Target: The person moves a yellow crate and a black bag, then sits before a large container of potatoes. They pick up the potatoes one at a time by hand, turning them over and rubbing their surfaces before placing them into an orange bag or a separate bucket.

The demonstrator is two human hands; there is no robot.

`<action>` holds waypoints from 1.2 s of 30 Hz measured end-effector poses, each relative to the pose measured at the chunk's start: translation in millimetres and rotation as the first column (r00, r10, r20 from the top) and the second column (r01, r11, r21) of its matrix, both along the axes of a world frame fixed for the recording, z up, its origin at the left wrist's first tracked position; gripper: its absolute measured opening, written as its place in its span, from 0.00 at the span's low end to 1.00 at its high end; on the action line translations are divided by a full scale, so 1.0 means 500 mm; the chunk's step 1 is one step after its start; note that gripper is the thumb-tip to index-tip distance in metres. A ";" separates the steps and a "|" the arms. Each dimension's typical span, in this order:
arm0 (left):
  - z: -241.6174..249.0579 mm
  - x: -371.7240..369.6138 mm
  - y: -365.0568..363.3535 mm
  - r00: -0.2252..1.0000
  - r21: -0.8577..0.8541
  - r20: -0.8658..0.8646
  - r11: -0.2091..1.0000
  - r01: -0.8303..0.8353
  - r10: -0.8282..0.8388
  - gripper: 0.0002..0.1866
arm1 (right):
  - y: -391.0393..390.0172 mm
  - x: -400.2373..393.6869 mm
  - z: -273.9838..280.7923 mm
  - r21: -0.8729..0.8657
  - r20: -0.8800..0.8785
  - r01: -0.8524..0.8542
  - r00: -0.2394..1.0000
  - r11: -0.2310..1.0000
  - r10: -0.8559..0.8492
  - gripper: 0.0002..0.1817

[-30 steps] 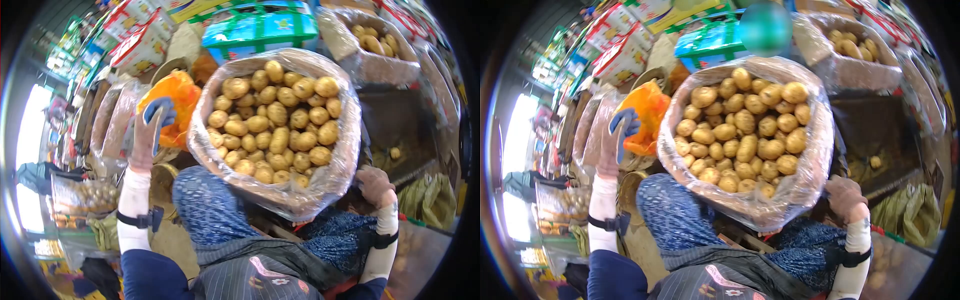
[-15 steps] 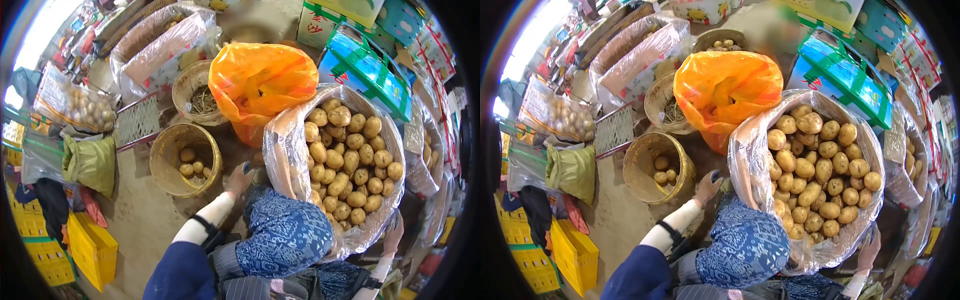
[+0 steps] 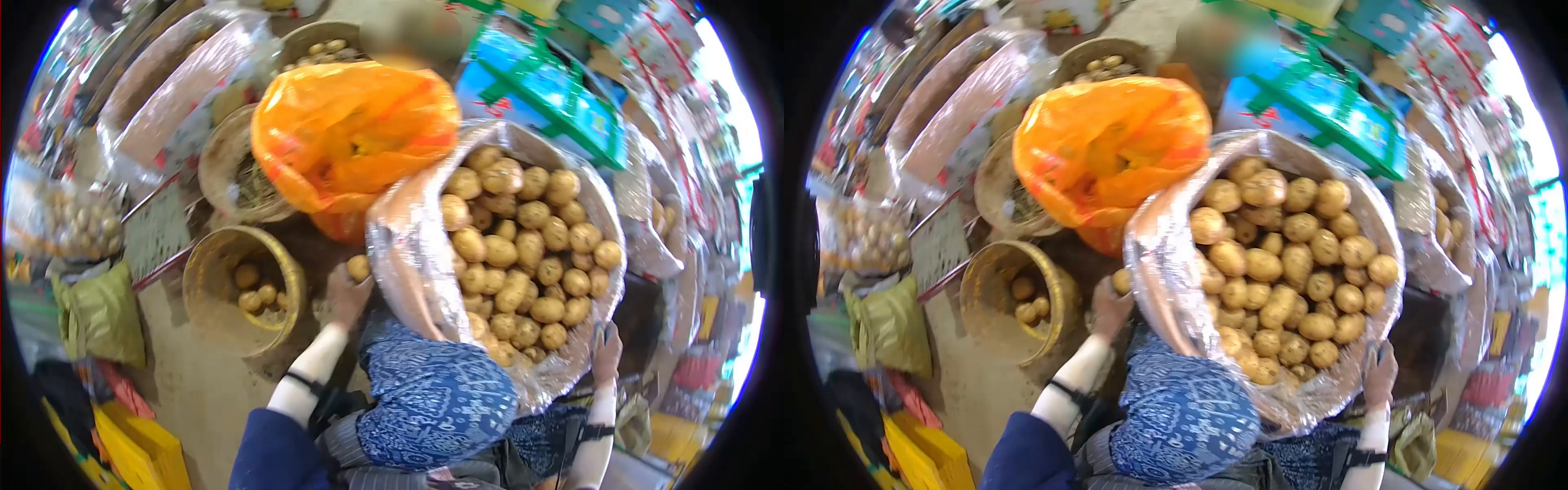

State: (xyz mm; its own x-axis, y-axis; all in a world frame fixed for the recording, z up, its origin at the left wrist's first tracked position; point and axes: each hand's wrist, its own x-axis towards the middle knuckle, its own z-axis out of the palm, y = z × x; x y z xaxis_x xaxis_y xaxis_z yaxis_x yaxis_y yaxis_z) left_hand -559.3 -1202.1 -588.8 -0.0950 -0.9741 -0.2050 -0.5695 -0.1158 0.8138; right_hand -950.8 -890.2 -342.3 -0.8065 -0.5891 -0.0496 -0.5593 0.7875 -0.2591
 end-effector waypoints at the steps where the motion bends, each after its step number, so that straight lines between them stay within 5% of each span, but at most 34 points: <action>1: 0.090 0.024 0.026 0.999 -0.209 0.042 0.977 0.033 -0.025 0.31 | 0.009 -0.009 -0.011 -0.006 -0.116 -0.052 0.992 0.999 0.051 0.17; 3: 0.202 0.084 0.058 0.987 -0.271 -0.027 0.952 0.145 -0.158 0.36 | 0.011 -0.018 -0.009 0.165 -0.256 0.041 0.967 0.985 0.002 0.17; 6: 0.357 0.182 0.086 0.944 -0.460 0.135 0.825 0.328 -0.301 0.39 | 0.020 -0.009 0.014 0.114 -0.270 0.067 0.962 0.991 -0.034 0.16; 9: 0.390 0.260 0.059 0.991 -0.513 0.078 0.847 0.136 -0.112 0.37 | 0.037 -0.015 0.024 0.097 -0.257 -0.008 0.966 0.995 0.033 0.14; 12: 0.395 0.336 0.002 0.953 -0.439 0.297 0.879 0.185 -0.053 0.38 | 0.044 -0.034 0.031 0.024 -0.118 -0.073 0.990 0.997 0.076 0.12; 14: 0.408 0.345 -0.020 0.832 -0.382 0.549 0.860 0.340 -0.085 0.37 | 0.041 -0.044 0.040 0.140 -0.062 -0.035 0.997 0.990 0.044 0.13; 17: 0.508 0.221 -0.062 0.886 -0.551 0.431 0.726 0.411 -0.175 0.33 | 0.041 -0.033 0.053 0.174 -0.022 0.005 1.000 0.985 -0.001 0.18; 19: 0.599 0.076 -0.076 0.907 -0.579 0.221 0.700 0.419 -0.359 0.30 | 0.040 -0.034 0.044 -0.121 -0.210 -0.026 0.978 0.992 0.000 0.25; 21: 0.651 -0.058 -0.093 0.806 -0.515 0.257 0.631 0.581 -0.533 0.29 | 0.023 -0.022 0.050 -0.209 -0.165 -0.005 0.986 0.978 -0.030 0.30; 24: 0.652 -0.258 -0.127 0.540 -0.482 0.468 0.309 0.819 -0.700 0.30 | 0.002 -0.004 0.047 -0.373 -0.249 -0.162 0.966 0.914 0.070 0.30; 25: 0.630 -0.319 -0.138 0.457 -0.426 0.550 0.237 0.873 -0.699 0.32 | -0.007 0.008 0.061 -0.404 -0.133 -0.122 0.988 0.907 0.074 0.29; 28: 0.561 -0.457 -0.155 0.345 -0.260 0.757 0.230 0.938 -0.555 0.37 | -0.007 0.010 0.031 -0.402 -0.286 -0.262 0.946 0.877 0.152 0.26; 30: 0.532 -0.505 -0.162 0.232 -0.134 0.876 0.249 0.959 -0.422 0.39 | -0.009 0.021 0.043 -0.418 -0.189 -0.223 0.970 0.881 0.156 0.25; 33: 0.522 -0.537 -0.149 0.276 -0.088 0.853 0.399 0.913 -0.443 0.38 | -0.006 0.032 0.065 -0.462 -0.119 -0.208 0.978 0.862 0.173 0.22; 35: 0.509 -0.534 -0.167 0.265 -0.077 0.854 0.394 0.916 -0.448 0.36 | 0.004 0.032 0.065 -0.462 -0.102 -0.207 0.978 0.862 0.180 0.22; 36: 0.487 -0.524 -0.193 0.375 -0.076 0.666 0.441 0.894 -0.645 0.37 | 0.009 0.030 0.063 -0.468 -0.099 -0.201 0.980 0.860 0.175 0.22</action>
State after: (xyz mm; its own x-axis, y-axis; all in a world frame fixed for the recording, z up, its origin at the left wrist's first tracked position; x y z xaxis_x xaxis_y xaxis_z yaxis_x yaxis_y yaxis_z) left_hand -821.3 -1298.5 -345.5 -0.8567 -0.4961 -0.1411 -0.5158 0.8243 0.2334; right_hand -935.6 -885.7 -310.7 -0.6718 -0.6718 0.3121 -0.7069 0.4557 -0.5409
